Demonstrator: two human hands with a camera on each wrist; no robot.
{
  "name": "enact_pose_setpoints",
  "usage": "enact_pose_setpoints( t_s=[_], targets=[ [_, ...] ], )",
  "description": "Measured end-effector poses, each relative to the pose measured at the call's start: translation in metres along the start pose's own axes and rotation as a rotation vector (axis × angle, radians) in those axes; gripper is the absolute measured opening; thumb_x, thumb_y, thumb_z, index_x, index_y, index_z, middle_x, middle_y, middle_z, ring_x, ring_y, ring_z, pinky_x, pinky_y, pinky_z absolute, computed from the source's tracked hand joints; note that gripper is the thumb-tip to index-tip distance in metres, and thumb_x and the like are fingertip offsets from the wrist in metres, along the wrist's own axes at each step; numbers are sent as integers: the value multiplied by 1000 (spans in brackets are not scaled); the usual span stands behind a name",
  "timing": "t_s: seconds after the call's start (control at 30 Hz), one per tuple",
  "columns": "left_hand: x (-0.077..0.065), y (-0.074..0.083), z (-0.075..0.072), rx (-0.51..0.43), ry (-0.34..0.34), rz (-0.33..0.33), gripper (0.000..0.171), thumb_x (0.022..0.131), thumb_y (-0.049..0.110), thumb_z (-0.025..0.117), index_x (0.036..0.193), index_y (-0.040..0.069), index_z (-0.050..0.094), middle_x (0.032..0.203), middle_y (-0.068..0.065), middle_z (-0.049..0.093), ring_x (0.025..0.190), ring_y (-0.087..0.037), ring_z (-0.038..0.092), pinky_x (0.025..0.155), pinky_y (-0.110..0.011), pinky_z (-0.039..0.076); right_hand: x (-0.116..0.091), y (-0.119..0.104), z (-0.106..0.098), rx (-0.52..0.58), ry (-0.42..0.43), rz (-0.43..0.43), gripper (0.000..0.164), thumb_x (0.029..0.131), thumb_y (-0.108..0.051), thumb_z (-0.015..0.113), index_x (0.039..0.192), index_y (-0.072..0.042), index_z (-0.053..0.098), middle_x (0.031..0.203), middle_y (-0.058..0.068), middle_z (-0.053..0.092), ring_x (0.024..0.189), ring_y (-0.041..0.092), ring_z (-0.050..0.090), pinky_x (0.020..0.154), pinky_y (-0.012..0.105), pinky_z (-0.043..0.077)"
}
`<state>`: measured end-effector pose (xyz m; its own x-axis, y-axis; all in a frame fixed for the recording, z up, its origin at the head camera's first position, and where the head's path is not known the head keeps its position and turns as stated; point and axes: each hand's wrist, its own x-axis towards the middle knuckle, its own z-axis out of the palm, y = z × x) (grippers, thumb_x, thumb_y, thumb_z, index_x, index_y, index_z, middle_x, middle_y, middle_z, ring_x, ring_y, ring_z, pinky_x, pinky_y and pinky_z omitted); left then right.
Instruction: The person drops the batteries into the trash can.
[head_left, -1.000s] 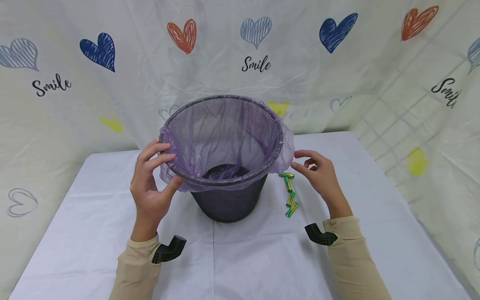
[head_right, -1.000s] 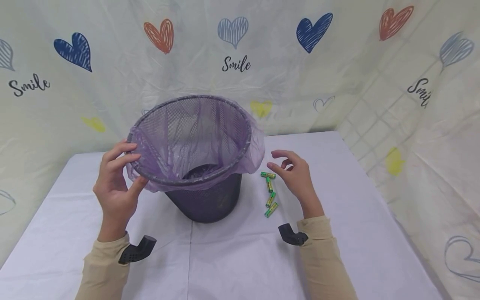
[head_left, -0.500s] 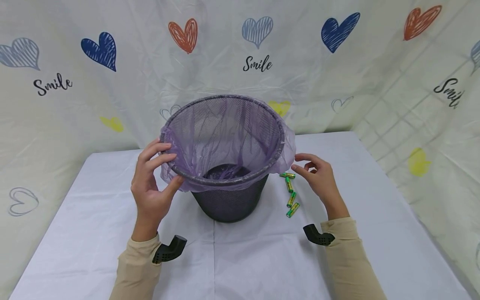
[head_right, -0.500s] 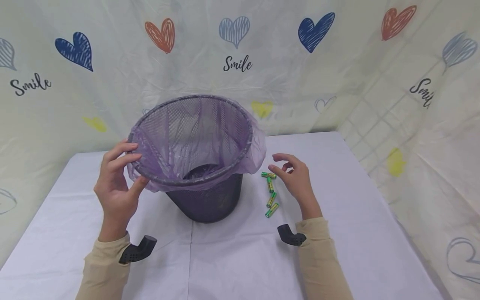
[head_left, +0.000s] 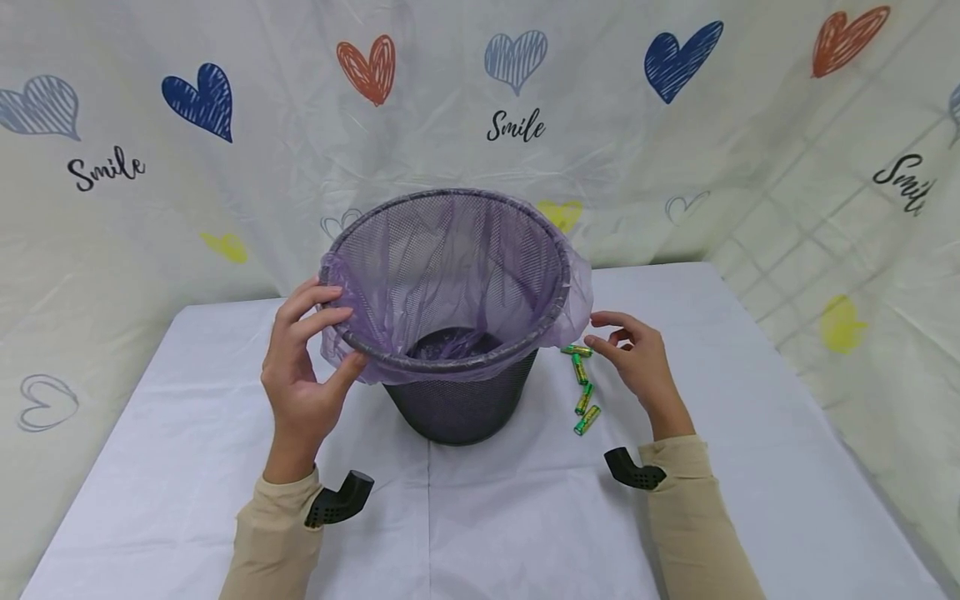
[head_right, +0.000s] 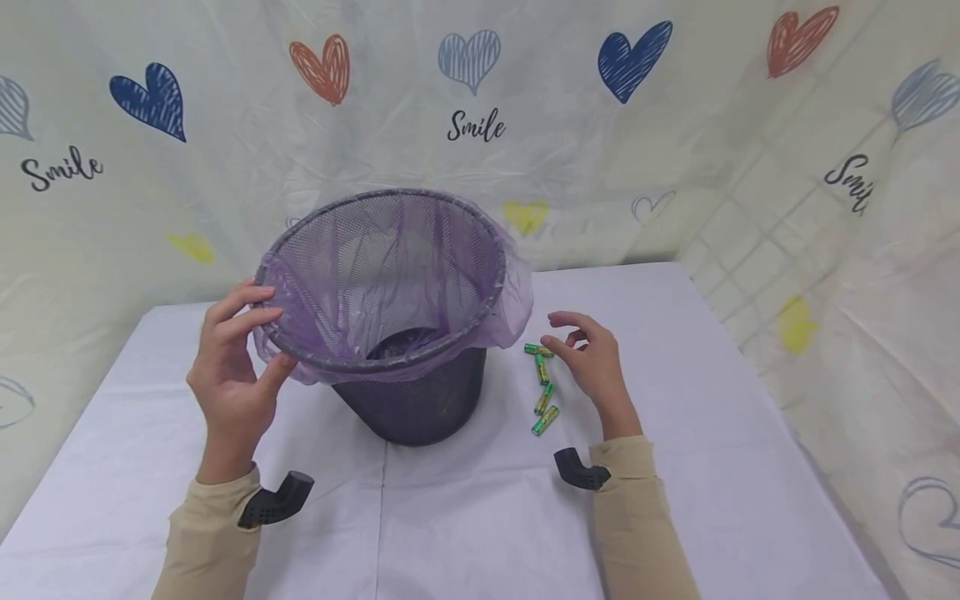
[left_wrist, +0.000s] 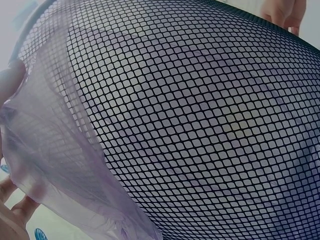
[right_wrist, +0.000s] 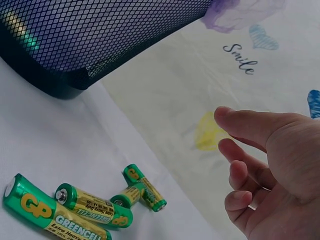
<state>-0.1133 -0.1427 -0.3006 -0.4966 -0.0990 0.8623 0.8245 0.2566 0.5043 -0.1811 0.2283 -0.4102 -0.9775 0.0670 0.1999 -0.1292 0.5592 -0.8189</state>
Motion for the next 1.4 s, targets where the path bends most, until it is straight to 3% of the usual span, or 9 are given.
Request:
enact_pose_setpoints(
  t_s=[0.53, 0.8, 1.1, 1.4],
  targets=[
    [0, -2, 0, 2, 5, 8, 50, 78, 32, 70, 95, -14, 58, 112, -25, 56, 121, -40, 43, 107, -42, 36, 4, 16, 2, -33, -35, 7, 34, 84, -27, 65, 114, -14, 62, 110, 8, 64, 81, 15, 48, 66, 23, 38],
    [0, -1, 0, -1, 6, 12, 49, 78, 31, 70, 95, -14, 58, 111, -26, 56, 121, -40, 43, 107, -43, 36, 3, 21, 2, -35, -46, 5, 29, 83, -19, 66, 112, -15, 64, 108, 8, 65, 76, 13, 49, 58, 19, 40],
    [0, -1, 1, 1, -1, 24, 49, 79, 31, 70, 95, -14, 58, 111, -27, 56, 120, -41, 43, 108, -43, 35, 3, 25, 5, -119, -43, 91, 28, 83, -15, 65, 110, -15, 64, 108, 8, 65, 77, 15, 47, 53, 20, 39],
    [1, -1, -1, 21, -9, 31, 49, 80, 32, 69, 94, -14, 58, 110, -28, 56, 119, -42, 43, 107, -43, 35, 4, 28, 12, -173, -52, 104, 28, 82, -14, 65, 110, -14, 64, 107, 10, 65, 73, 17, 45, 53, 23, 39]
  ],
)
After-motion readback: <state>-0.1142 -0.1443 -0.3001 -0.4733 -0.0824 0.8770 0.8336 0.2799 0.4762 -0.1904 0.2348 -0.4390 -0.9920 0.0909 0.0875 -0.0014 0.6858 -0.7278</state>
